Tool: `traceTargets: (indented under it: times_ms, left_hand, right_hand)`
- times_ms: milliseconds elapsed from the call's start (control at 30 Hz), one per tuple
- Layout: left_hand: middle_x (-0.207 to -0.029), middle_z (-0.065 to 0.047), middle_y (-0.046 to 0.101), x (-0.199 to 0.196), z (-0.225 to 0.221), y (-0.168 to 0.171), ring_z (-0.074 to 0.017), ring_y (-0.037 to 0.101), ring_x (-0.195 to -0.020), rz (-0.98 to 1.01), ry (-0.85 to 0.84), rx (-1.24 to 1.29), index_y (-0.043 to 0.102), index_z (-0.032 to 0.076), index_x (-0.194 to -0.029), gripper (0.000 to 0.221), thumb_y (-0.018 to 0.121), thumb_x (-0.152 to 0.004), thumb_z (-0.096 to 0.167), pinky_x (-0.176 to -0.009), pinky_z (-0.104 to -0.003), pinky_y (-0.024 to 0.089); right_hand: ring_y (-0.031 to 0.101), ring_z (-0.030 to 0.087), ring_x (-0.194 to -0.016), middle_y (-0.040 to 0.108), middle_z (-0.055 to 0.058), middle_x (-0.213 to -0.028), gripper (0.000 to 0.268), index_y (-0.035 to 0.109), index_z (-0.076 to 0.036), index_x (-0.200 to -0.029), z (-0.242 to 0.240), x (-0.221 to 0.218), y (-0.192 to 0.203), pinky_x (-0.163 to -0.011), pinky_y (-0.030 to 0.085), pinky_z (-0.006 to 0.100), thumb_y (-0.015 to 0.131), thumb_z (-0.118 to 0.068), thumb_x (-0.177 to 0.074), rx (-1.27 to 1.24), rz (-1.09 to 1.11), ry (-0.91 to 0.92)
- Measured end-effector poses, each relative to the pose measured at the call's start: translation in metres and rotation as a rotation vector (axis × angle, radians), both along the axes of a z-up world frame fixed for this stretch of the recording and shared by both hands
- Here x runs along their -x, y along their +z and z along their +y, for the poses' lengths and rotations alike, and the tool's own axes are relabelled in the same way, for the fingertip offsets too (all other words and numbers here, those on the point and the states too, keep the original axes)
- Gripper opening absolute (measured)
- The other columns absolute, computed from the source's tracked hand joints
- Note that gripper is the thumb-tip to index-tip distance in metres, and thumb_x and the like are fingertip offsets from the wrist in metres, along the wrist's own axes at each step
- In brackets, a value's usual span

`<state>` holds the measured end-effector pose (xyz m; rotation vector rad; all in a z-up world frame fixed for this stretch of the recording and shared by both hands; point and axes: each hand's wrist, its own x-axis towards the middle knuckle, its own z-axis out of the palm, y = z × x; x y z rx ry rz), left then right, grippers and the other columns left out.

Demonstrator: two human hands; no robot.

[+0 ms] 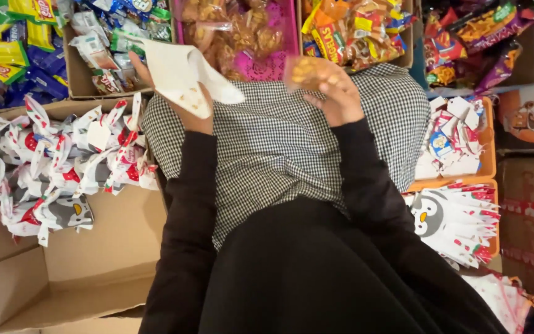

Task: Packing various snack items into small decorative gift bags while sitting on the floor.

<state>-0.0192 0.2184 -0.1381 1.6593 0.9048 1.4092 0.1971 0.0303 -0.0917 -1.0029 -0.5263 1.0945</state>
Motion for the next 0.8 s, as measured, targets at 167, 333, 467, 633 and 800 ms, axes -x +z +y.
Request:
traceTargets:
  times_ms: [167, 333, 467, 633, 800]
  left_hand:
    - [-0.178, -0.005, -0.014, 0.009, -0.029, 0.017, -0.0315, 0.001, -0.171, 0.023, -0.063, -0.048, -0.008, 0.026, -0.169, 0.102, 0.066, -0.103, 0.007, -0.144, -0.054, 0.014]
    - [-0.179, -0.005, 0.011, -0.005, -0.069, 0.063, -0.0287, 0.018, -0.171, -0.093, -0.222, -0.075, 0.008, 0.022, -0.17, 0.093, 0.05, -0.095, -0.014, -0.147, -0.044, 0.015]
    - [-0.166, -0.012, 0.026, -0.017, -0.079, 0.043, -0.0329, 0.029, -0.159, -0.013, -0.279, -0.032, 0.014, 0.017, -0.162, 0.085, 0.054, -0.093, -0.013, -0.138, -0.047, 0.022]
    - [-0.162, -0.011, 0.035, -0.013, -0.089, 0.063, -0.0323, 0.039, -0.157, -0.043, -0.223, -0.006, 0.026, 0.019, -0.159, 0.086, 0.053, -0.086, -0.018, -0.138, -0.043, 0.03]
    - [-0.173, -0.006, 0.023, 0.005, -0.089, 0.078, -0.0288, 0.022, -0.169, -0.028, -0.22, -0.027, 0.024, 0.019, -0.166, 0.095, 0.049, -0.083, -0.02, -0.145, -0.041, 0.013]
  right_hand:
    - [0.069, 0.021, -0.099, 0.07, 0.008, -0.109, 0.026, 0.07, -0.008, -0.119, -0.075, -0.043, 0.004, -0.097, 0.059, 0.04, 0.07, -0.015, -0.094, -0.176, 0.121, 0.001]
    - [0.05, 0.012, -0.074, 0.052, -0.003, -0.077, 0.018, 0.059, -0.015, -0.078, -0.138, -0.08, -0.034, -0.073, 0.048, 0.03, 0.066, -0.011, -0.094, -0.213, 0.302, -0.196]
    - [0.055, 0.019, -0.076, 0.056, 0.006, -0.084, 0.008, 0.068, -0.005, -0.104, -0.139, -0.079, -0.048, -0.069, 0.049, 0.029, 0.066, -0.009, -0.098, -0.119, 0.001, -0.218]
    - [0.064, 0.012, -0.087, 0.066, 0.004, -0.101, 0.016, 0.069, -0.011, -0.115, -0.103, -0.036, -0.039, -0.073, 0.063, 0.024, 0.061, -0.003, -0.104, 0.118, -0.725, -0.204]
    - [0.072, 0.024, -0.094, 0.07, 0.011, -0.115, 0.041, 0.062, -0.009, -0.123, -0.045, 0.018, -0.055, -0.076, 0.062, 0.037, 0.073, -0.035, -0.093, 0.345, -1.067, -0.073]
